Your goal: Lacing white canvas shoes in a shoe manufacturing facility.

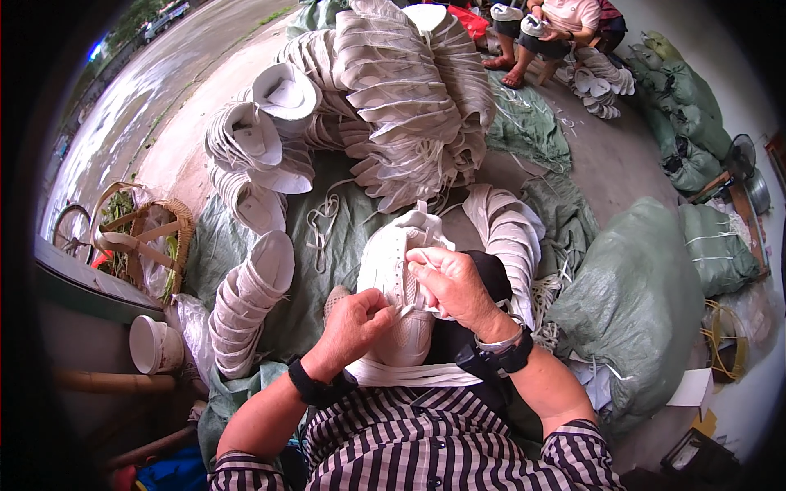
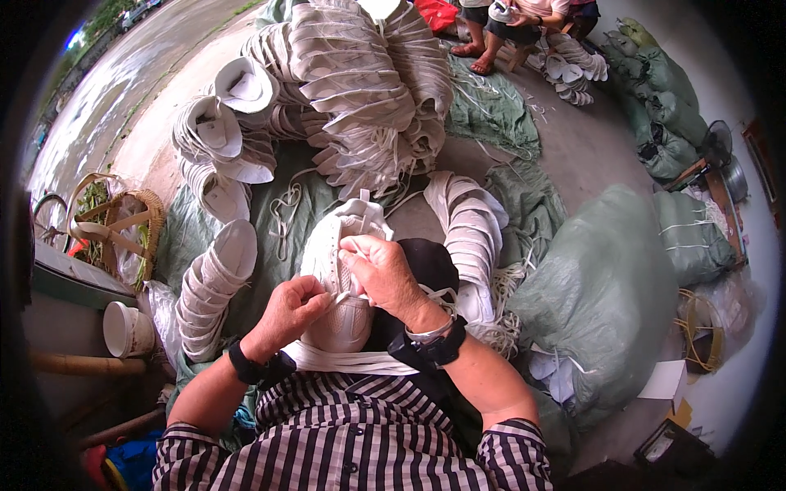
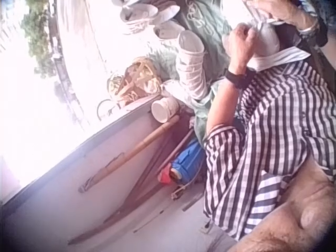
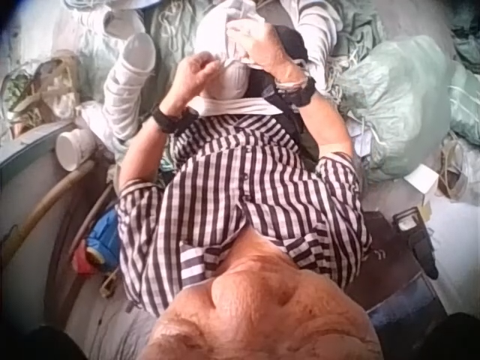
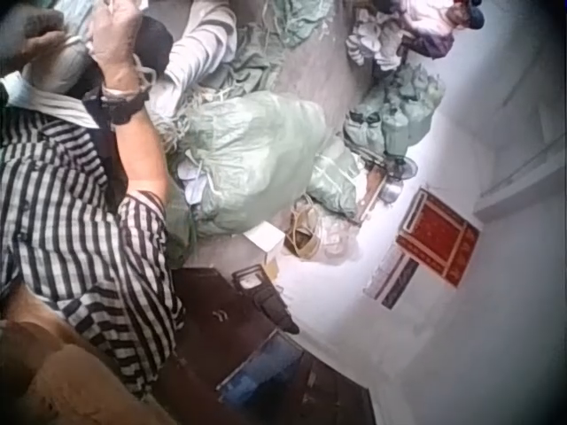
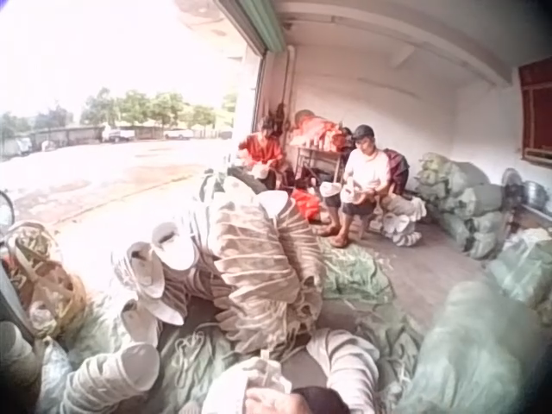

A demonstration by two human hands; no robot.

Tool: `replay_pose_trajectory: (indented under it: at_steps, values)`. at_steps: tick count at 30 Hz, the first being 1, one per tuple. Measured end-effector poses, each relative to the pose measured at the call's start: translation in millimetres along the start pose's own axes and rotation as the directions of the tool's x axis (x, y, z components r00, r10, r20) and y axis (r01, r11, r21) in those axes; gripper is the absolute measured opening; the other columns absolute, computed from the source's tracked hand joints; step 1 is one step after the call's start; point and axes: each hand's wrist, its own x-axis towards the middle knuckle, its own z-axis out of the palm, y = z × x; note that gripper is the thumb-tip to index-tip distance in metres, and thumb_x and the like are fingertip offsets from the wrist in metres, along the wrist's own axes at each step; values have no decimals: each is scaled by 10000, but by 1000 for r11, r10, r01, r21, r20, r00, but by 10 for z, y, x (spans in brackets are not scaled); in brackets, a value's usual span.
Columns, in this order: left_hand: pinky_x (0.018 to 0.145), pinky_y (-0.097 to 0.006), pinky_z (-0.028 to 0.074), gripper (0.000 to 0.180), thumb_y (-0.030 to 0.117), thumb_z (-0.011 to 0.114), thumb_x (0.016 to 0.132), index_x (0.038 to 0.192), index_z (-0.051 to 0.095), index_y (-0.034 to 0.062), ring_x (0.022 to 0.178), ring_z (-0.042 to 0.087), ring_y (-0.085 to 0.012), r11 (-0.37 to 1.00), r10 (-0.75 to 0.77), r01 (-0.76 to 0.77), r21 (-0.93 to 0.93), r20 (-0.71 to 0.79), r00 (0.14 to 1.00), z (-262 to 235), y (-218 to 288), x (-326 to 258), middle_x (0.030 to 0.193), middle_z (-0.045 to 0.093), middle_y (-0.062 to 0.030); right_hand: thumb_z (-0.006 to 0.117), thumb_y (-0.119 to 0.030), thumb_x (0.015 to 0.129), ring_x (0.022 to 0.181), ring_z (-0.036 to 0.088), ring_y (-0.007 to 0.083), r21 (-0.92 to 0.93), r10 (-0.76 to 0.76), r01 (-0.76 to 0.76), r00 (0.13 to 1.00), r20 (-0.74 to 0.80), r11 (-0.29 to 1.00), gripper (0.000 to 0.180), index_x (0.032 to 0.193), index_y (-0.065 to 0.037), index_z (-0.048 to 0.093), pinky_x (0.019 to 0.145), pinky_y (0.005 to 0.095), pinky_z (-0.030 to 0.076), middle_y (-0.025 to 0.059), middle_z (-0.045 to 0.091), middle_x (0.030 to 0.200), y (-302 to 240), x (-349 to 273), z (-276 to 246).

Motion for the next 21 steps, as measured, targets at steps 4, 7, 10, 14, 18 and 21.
replay_pose_trajectory:
  at_steps: [4,7,10,14,18,21]
  values:
    - [572,-297,455,242,250,617,801,764,606,11,586,562,-141,999,-45,44,-20,-83,995,58,-96,15,631,596,-72,473,-228,944,326,390,35,55,265,-283,938,225,957,269,1024,0,592,310,172,302,17,524,521,87,-48,-73]
    - [543,-302,455,236,257,627,793,747,615,26,565,567,-136,994,-71,62,-88,-104,992,67,-119,11,608,594,-82,469,-243,950,331,408,42,-158,314,-277,900,304,948,280,1033,-7,594,304,182,313,28,540,523,2,-95,-81]
    - [497,-369,479,206,270,635,750,667,612,82,517,619,-231,905,224,-77,419,-316,922,152,23,-22,563,611,-97,466,-236,949,341,429,51,-116,270,-249,931,245,962,280,1047,-9,596,311,190,331,29,545,529,67,-150,-50]
    - [478,-389,468,130,175,572,776,787,496,70,635,583,-239,619,488,-281,733,-80,869,236,53,-36,659,537,-77,477,-197,952,377,468,61,-201,155,-112,964,214,973,303,1172,-13,575,342,201,380,30,556,556,235,-307,-37]
    - [558,-362,477,190,220,618,815,825,552,42,651,605,-251,917,276,-219,335,-133,952,139,-81,-110,698,602,-112,489,-219,953,377,471,61,-74,236,-225,940,245,972,347,1203,14,551,363,186,384,33,561,561,161,-366,-28]
    - [589,-320,480,268,295,663,823,864,606,37,616,596,-229,997,73,-75,-13,-114,991,107,-116,-131,710,626,-123,497,-231,949,377,466,57,5,263,-272,938,226,962,358,1202,17,550,364,185,379,28,561,562,244,-291,22]
